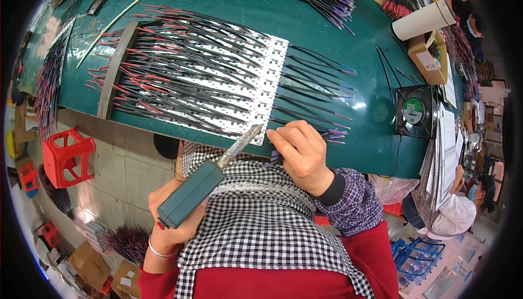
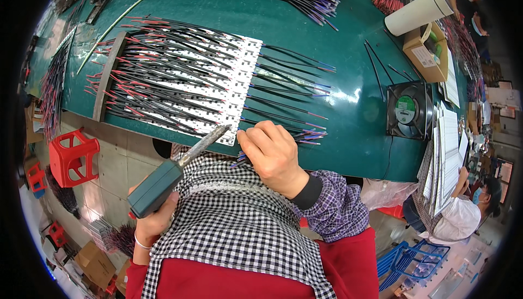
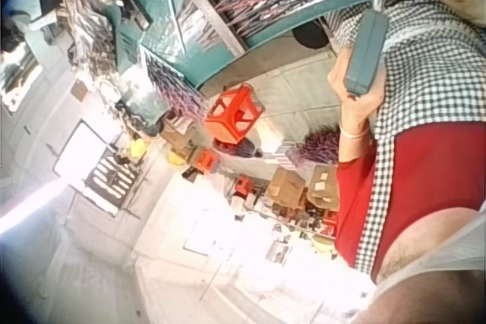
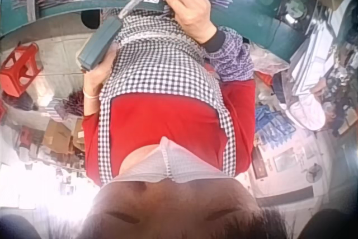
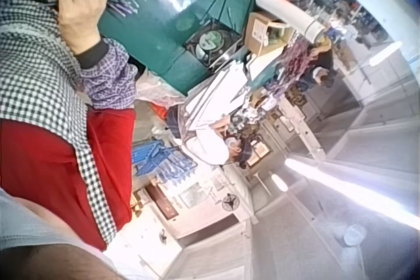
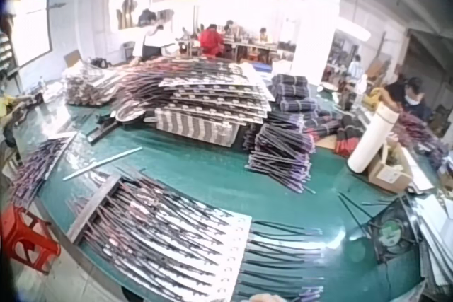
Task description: The person solders wires onto circuit board strips using a soldering gun, stacks the assembled board, arranges a new set of circuit board strips with a stick, and solders wires onto the new strips.
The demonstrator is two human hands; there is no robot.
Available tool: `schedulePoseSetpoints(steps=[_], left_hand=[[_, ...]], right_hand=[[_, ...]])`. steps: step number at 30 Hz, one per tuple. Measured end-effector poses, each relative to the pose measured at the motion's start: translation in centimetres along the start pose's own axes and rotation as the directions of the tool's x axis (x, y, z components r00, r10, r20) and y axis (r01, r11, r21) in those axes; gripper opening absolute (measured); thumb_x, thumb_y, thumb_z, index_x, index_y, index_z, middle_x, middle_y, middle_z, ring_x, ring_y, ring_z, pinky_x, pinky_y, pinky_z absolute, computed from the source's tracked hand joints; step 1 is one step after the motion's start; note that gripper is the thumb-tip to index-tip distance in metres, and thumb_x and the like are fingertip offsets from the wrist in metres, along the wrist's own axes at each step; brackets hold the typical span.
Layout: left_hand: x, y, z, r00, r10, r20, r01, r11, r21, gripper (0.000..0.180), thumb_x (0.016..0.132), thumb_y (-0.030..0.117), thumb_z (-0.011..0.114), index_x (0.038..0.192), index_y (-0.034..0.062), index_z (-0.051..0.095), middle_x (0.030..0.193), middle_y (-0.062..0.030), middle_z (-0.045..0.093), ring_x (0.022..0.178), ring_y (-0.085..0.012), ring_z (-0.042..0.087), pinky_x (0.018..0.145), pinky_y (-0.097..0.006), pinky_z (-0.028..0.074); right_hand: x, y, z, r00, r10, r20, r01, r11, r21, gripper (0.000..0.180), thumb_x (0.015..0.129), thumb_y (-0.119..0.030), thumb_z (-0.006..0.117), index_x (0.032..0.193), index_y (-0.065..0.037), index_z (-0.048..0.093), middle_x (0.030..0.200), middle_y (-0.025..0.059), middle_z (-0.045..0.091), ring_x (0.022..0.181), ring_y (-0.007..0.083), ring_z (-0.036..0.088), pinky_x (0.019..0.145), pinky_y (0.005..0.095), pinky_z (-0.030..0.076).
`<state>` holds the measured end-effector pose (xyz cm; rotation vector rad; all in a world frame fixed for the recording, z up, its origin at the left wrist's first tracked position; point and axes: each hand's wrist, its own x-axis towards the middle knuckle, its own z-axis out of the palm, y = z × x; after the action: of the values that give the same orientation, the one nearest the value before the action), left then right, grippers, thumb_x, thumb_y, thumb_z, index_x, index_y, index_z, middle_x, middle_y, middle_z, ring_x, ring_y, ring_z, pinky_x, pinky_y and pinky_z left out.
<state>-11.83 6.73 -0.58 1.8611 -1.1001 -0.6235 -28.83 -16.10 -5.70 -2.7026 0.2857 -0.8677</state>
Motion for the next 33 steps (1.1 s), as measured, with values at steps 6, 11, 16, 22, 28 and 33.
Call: schedulePoseSetpoints(steps=[6,11,16,22,28,33], left_hand=[[0.0,-0.1,0.0,0.997,0.07,-0.012,-0.069,0.997,0.046,0.021,0.069,-0.004,0.074,0.09,-0.0048,0.071,0.084,-0.013,0.07,0.069,-0.0246,0.07,0.062,-0.031,0.054],[-1.3,-0.5,0.1,0.993,-0.12,0.011,0.12,0.993,-0.014,0.023,0.071,-0.002,0.075,0.094,-0.0055,0.071,0.088,-0.015,0.072,0.07,-0.0241,0.071,0.063,-0.031,0.055],[-2.3,-1.3,0.5,0.978,-0.204,-0.043,0.199,0.975,-0.096,0.023,0.072,-0.001,0.075,0.095,-0.005,0.072,0.087,-0.0153,0.072,0.07,-0.0242,0.071,0.062,-0.032,0.055],[-1.7,-0.5,0.4,0.98,-0.198,-0.014,0.196,0.977,-0.085,0.022,0.072,-0.002,0.075,0.094,-0.0044,0.073,0.089,-0.0152,0.072,0.072,-0.0252,0.072,0.065,-0.031,0.056],[-0.8,-0.1,0.4,1.0,-0.02,-0.007,0.02,0.999,0.029,0.023,0.071,-0.003,0.075,0.094,-0.0052,0.072,0.091,-0.0153,0.073,0.075,-0.0261,0.073,0.069,-0.031,0.057],[-1.4,-0.3,0.2,0.993,-0.119,0.013,0.119,0.993,-0.005,0.024,0.071,-0.003,0.075,0.095,-0.0058,0.072,0.092,-0.016,0.073,0.076,-0.0265,0.073,0.069,-0.032,0.057]], right_hand=[[0.1,-0.1,-0.1,1.0,0.011,0.011,-0.011,1.0,-0.011,0.032,0.068,-0.006,0.068,0.099,0.001,0.069,0.088,0.0053,0.061,0.082,0.0221,0.062,0.066,0.0331,0.048],[0.0,-0.1,-0.8,0.995,-0.044,-0.089,0.053,0.994,0.101,0.039,0.07,-0.006,0.069,0.108,0.002,0.071,0.091,0.0073,0.063,0.084,0.0218,0.062,0.067,0.0327,0.049],[-0.6,-0.5,-0.9,0.999,0.038,-0.039,-0.034,0.996,0.085,0.051,0.065,0.001,0.067,0.116,0.001,0.072,0.092,0.0095,0.061,0.08,0.0243,0.061,0.067,0.0331,0.05],[-0.6,-0.6,-0.8,0.998,0.057,0.028,-0.057,0.998,-0.004,0.047,0.071,-0.001,0.068,0.119,0.003,0.07,0.096,0.0095,0.058,0.079,0.0222,0.059,0.065,0.0323,0.05],[-0.6,-0.9,-0.9,0.999,0.047,-0.007,-0.047,0.998,0.042,0.037,0.071,-0.003,0.069,0.107,0.004,0.071,0.095,0.0101,0.065,0.081,0.0237,0.063,0.066,0.033,0.053],[-0.6,-0.8,-0.4,0.999,0.039,0.003,-0.04,0.997,0.07,0.035,0.07,-0.004,0.069,0.104,0.004,0.071,0.095,0.0103,0.066,0.082,0.0243,0.064,0.067,0.034,0.053]])
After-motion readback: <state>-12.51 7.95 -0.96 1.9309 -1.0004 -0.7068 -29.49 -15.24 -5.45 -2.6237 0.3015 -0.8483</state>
